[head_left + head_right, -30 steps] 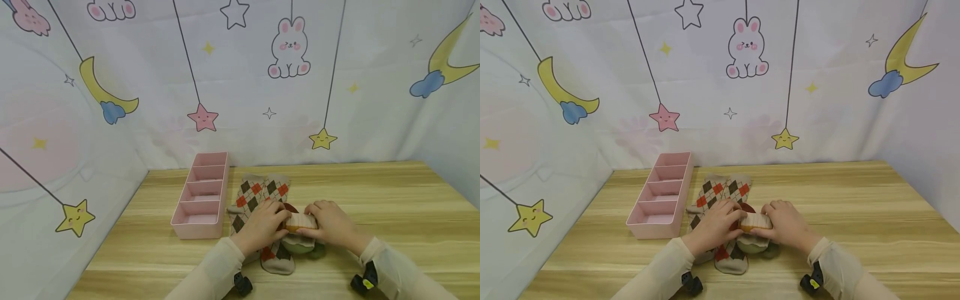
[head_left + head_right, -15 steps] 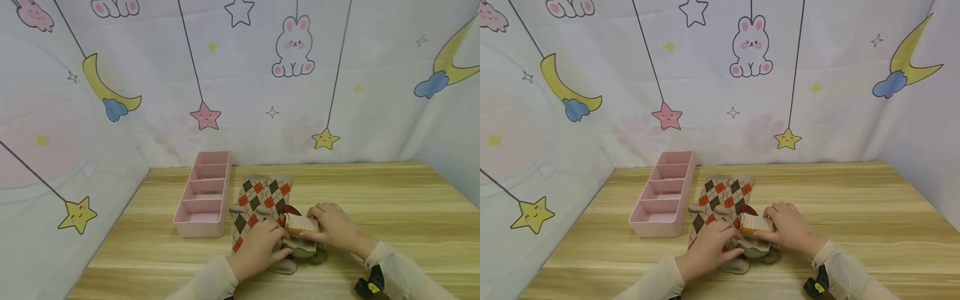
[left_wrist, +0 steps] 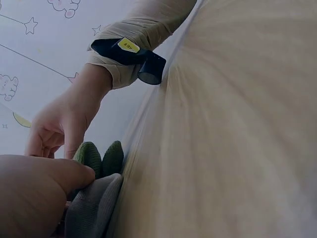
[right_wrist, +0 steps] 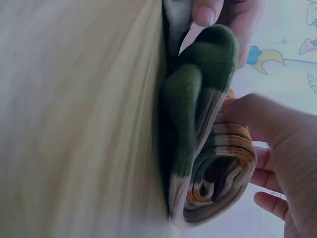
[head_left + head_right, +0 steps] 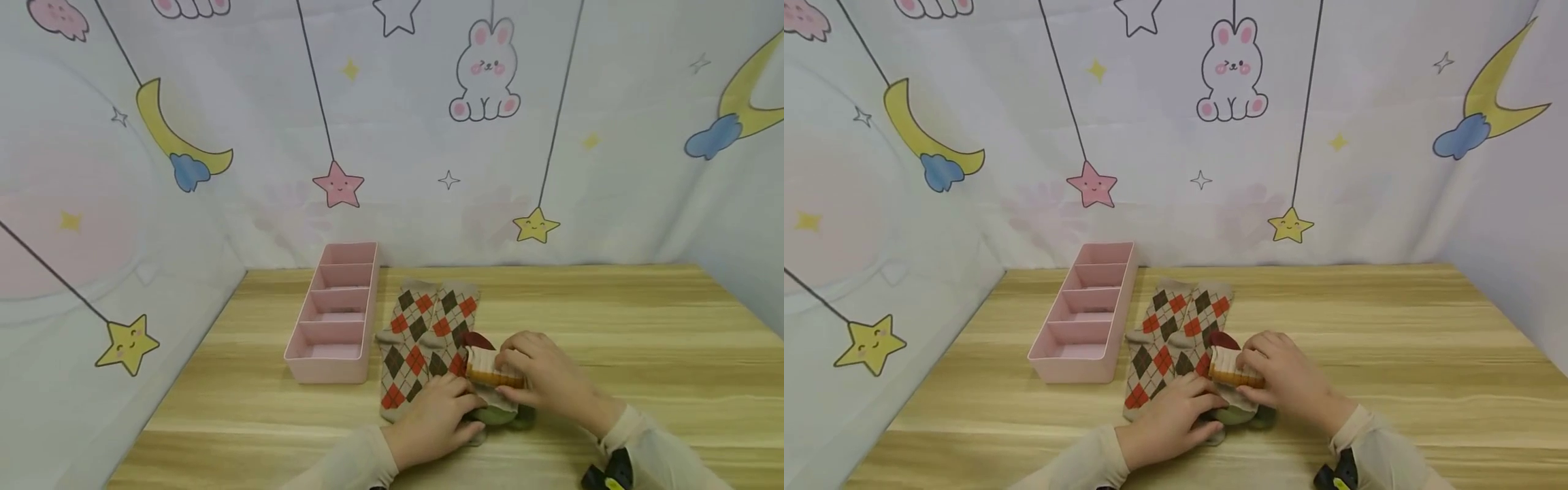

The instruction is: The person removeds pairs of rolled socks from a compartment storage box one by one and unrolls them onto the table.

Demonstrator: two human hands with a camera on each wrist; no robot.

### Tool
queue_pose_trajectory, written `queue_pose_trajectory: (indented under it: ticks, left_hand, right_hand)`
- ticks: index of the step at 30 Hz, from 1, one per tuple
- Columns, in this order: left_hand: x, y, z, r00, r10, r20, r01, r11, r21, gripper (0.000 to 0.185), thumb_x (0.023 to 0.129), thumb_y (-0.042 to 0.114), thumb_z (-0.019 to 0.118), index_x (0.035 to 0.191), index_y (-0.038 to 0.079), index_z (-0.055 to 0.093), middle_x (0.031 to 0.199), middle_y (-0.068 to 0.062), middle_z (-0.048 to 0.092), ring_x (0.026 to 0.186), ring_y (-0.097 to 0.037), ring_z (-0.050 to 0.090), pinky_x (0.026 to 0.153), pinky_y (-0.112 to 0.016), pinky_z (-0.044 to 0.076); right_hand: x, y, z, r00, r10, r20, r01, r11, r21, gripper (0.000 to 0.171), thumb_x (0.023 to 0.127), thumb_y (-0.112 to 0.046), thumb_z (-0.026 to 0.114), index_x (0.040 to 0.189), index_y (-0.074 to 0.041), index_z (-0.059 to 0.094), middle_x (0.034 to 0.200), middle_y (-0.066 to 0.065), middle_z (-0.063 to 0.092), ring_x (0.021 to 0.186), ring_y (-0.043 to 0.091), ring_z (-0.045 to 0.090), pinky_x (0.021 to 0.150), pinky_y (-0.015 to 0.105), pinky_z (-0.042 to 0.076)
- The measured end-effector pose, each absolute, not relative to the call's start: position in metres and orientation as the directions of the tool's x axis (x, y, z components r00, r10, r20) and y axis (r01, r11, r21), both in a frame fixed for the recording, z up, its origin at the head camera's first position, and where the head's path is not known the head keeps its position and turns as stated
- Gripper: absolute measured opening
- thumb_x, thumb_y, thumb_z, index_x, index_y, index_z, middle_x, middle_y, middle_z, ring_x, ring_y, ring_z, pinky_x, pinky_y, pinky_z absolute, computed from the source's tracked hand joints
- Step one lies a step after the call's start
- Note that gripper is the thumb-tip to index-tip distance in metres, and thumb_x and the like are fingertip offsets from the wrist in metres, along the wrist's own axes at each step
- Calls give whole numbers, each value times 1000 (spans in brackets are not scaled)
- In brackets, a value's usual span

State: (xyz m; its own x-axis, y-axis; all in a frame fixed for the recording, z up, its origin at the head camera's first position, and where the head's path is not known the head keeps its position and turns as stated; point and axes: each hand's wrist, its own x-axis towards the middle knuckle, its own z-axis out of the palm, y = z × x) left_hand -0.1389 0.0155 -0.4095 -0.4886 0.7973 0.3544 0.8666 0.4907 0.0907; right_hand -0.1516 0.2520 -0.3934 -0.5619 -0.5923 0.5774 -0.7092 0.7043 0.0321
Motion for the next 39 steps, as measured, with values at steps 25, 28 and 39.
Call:
queue_pose_trajectory:
  ticks: [25,28,39]
  left_hand:
    - [-133,20,-413,-490,807,329,861,506,40,26,92,41,60,107,22,70,103,9,58,95,-6,51,84,-21,43]
    - [-132,21,-414,-489,806,334,862,506,38,25,92,41,60,106,22,70,102,9,58,94,-5,50,83,-20,42]
    - [-129,21,-414,-471,811,347,867,498,11,25,92,41,60,105,22,70,101,9,58,92,-5,50,84,-20,43]
  right_hand:
    - [-160,249,-383,-519,-628,580,-632,739,235,42,59,-28,88,91,-11,66,90,1,63,89,21,59,81,42,48]
    - [-163,251,-381,-520,-620,587,-637,740,216,40,60,-25,87,91,-11,66,90,1,63,89,21,59,80,42,48]
    - [-177,256,-377,-578,-557,596,-601,785,151,35,65,-22,86,92,-9,70,89,4,64,88,24,60,79,44,47]
